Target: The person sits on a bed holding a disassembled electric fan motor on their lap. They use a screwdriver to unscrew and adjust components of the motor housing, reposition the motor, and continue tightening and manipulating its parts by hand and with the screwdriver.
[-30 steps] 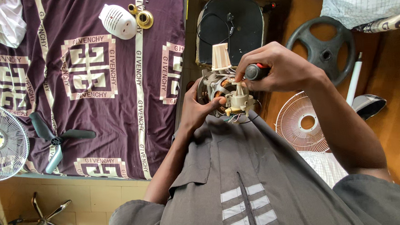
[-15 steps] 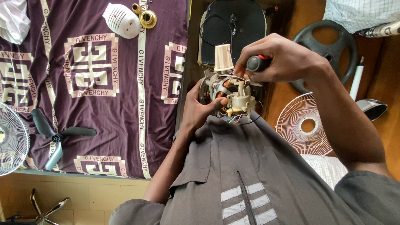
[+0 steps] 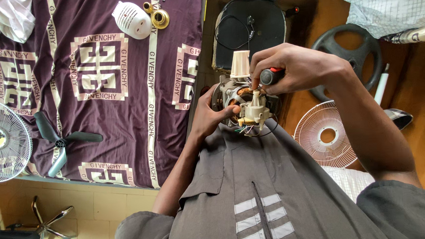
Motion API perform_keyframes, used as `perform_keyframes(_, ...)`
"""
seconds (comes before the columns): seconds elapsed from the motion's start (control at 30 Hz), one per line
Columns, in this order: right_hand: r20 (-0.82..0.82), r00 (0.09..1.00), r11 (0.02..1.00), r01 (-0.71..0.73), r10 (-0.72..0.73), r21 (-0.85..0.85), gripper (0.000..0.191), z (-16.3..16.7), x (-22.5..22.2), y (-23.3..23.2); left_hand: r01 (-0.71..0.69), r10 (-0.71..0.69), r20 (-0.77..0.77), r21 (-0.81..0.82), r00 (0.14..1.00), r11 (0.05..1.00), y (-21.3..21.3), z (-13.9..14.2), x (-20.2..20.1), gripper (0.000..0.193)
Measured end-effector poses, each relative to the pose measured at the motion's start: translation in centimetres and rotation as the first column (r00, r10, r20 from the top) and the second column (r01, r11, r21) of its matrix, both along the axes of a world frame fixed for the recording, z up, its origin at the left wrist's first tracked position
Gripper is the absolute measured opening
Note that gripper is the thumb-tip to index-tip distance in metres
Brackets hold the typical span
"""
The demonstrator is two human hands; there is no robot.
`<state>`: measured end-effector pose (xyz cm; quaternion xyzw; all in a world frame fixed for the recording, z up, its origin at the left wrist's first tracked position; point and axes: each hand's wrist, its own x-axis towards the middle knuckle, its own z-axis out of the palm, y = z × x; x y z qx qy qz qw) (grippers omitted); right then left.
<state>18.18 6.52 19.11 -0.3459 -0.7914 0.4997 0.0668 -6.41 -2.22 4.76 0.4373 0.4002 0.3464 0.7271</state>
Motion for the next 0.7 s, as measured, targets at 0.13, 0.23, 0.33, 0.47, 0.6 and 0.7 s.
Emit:
perform_keyframes(0.13, -0.035, 0.999, 1.0, 0.014, -0.015, -0.028, 0.027, -0.5, 0.6, -0.1, 0.006, -0.006, 0.002, 0.011, 1.0, 1.0, 0.3, -0.4, 0.3, 0.079)
perform_keyframes(0.23, -0.022, 1.0, 0.998, 0.017, -0.018, -0.059, 0.027, -0.9, 1.1, -0.2, 0.018, -0.018, 0.018, -0.007, 1.0, 1.0, 0.4, -0.5, 0.5, 0.077)
perform_keyframes(0.33, -0.007, 0.999, 0.995, 0.034, -0.034, -0.093, 0.027, -1.5, 1.7, -0.5, 0.041, -0.041, 0.023, -0.034, 0.999, 0.999, 0.4, -0.6, 0.6, 0.074)
perform_keyframes(0.47, -0.035, 0.996, 0.99, 0.076, -0.08, -0.119, 0.025, -2.3, 2.8, -0.4, 0.07, -0.068, 0.051, -0.03, 0.996, 0.997, 0.7, -0.7, 0.8, 0.072)
perform_keyframes(0.6, -0.219, 0.963, 0.96, 0.2, -0.156, 0.195, 0.026, -3.5, 3.3, 1.2, 0.097, -0.095, 0.102, -0.021, 0.99, 0.995, 1.1, -0.5, 0.7, 0.07)
perform_keyframes(0.7, -0.232, 0.955, 0.937, 0.242, -0.184, 0.252, 0.029, -4.4, 2.8, 2.2, 0.118, -0.113, 0.109, -0.036, 0.988, 0.992, 1.3, -0.1, 0.7, 0.072)
